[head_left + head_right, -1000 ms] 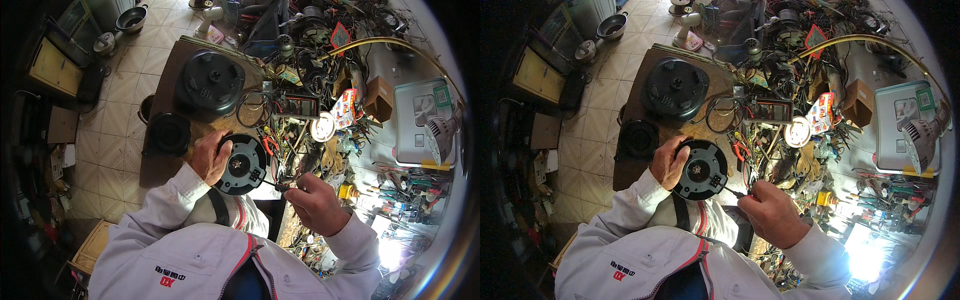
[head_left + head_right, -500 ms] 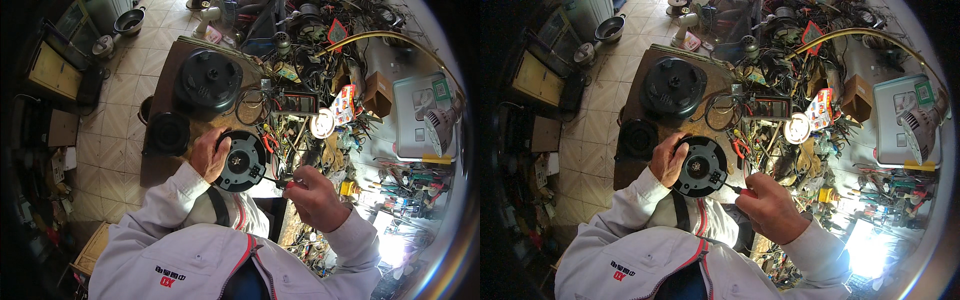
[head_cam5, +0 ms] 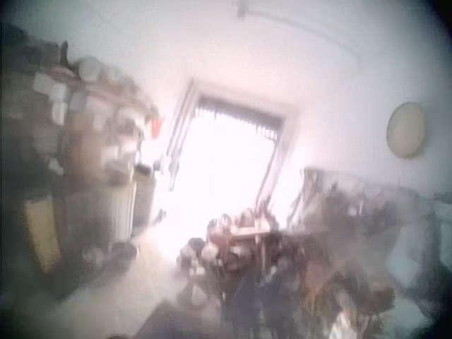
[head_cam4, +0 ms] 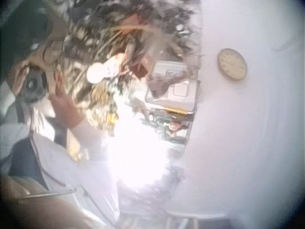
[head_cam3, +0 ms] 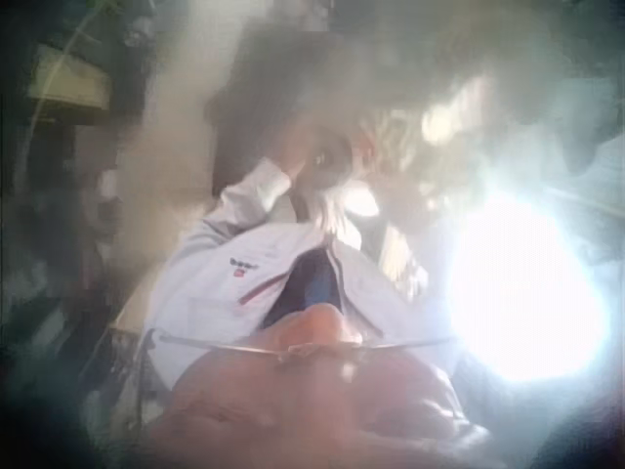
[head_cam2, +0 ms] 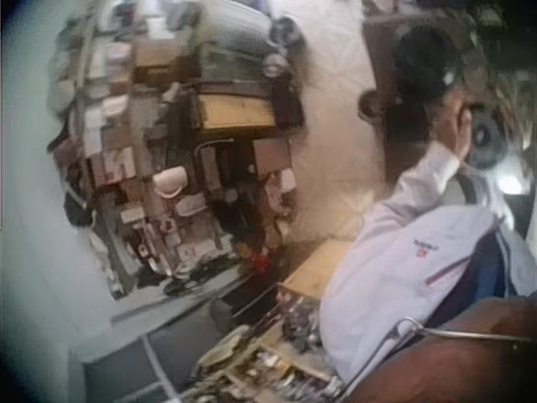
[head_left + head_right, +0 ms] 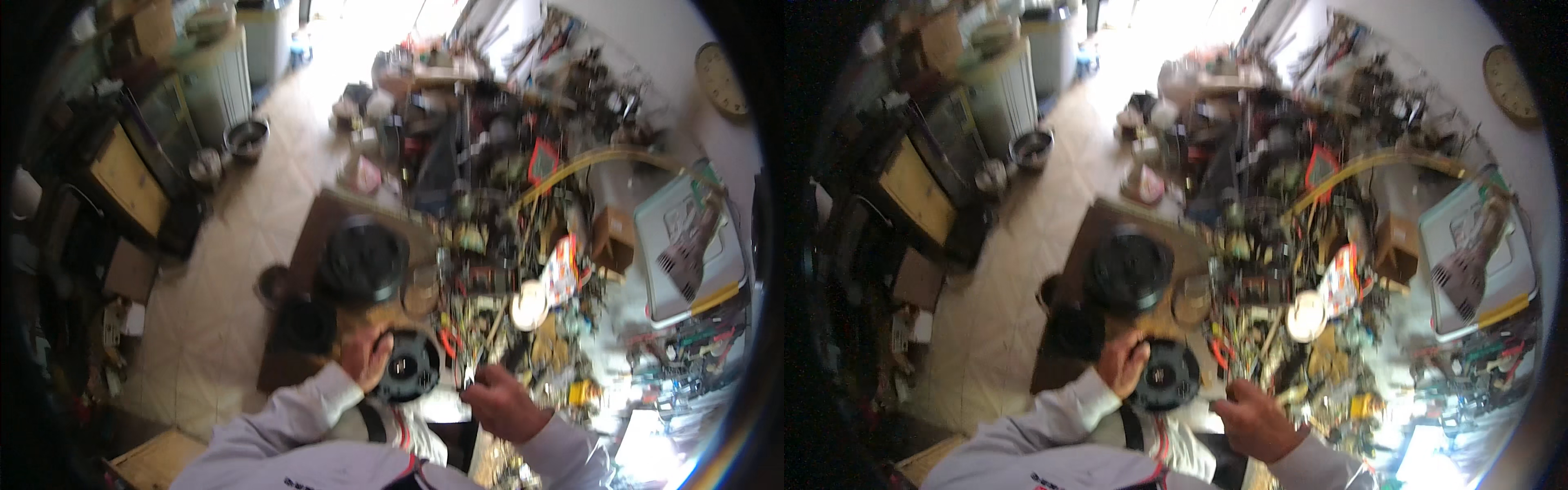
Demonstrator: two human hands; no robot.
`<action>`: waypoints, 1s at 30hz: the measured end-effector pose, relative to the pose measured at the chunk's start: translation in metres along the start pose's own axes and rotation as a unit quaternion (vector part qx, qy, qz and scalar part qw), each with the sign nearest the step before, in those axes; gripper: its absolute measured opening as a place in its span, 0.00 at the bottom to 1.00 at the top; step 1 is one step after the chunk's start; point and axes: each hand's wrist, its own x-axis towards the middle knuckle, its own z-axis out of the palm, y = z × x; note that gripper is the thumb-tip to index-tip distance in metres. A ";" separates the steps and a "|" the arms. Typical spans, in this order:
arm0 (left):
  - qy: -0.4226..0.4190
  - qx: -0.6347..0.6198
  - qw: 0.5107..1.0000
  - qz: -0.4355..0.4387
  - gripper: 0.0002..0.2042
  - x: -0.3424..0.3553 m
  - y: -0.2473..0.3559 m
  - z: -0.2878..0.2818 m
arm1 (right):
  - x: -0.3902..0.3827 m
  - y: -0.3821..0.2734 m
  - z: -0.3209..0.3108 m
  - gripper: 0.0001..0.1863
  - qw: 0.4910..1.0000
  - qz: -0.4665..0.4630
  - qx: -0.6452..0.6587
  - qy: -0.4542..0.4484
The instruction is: The person disassembles a black electric kettle, removes the base, and uses a screwdriver to loosen and remove screws from the internal assembly. They then place the screws into a small plastic container and reassemble the kettle base.
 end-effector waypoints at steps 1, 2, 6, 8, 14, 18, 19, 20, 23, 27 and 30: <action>0.025 0.023 0.999 0.031 0.21 0.000 0.000 0.006 | -0.005 0.004 0.006 0.08 0.999 0.036 0.027 0.002; 0.040 0.019 0.999 0.030 0.20 -0.003 -0.003 -0.004 | 0.007 -0.012 -0.005 0.06 0.993 0.114 0.025 -0.029; 0.023 0.025 0.999 -0.014 0.22 -0.004 0.003 -0.018 | 0.014 -0.018 -0.005 0.12 0.977 0.134 -0.129 -0.107; 0.022 0.024 0.999 -0.001 0.19 -0.002 0.006 -0.018 | 0.016 -0.019 -0.011 0.09 0.989 0.055 -0.120 -0.068; 0.013 0.013 1.000 -0.006 0.20 0.000 0.006 -0.013 | 0.015 -0.011 -0.007 0.08 0.999 -0.023 0.025 0.029; -0.021 0.012 0.999 -0.041 0.24 0.000 0.010 -0.020 | 0.024 -0.037 -0.021 0.05 0.980 0.161 -0.089 -0.074; -0.022 0.010 0.999 -0.035 0.24 0.002 0.010 -0.020 | 0.023 -0.036 -0.021 0.05 0.979 0.142 -0.115 -0.087; -0.023 0.008 0.999 -0.031 0.23 0.001 0.011 -0.021 | 0.022 -0.032 -0.020 0.06 0.987 0.095 -0.113 -0.070; 0.032 -0.016 0.999 0.040 0.17 0.005 -0.006 -0.008 | 0.016 -0.001 -0.008 0.13 0.997 -0.054 -0.054 0.005; 0.021 -0.003 1.000 0.002 0.16 0.003 0.002 -0.015 | 0.020 -0.006 -0.004 0.06 0.999 0.035 0.018 0.027; 0.011 -0.023 1.000 -0.003 0.18 0.002 0.005 -0.018 | 0.018 -0.012 0.000 0.19 0.984 0.115 -0.135 0.006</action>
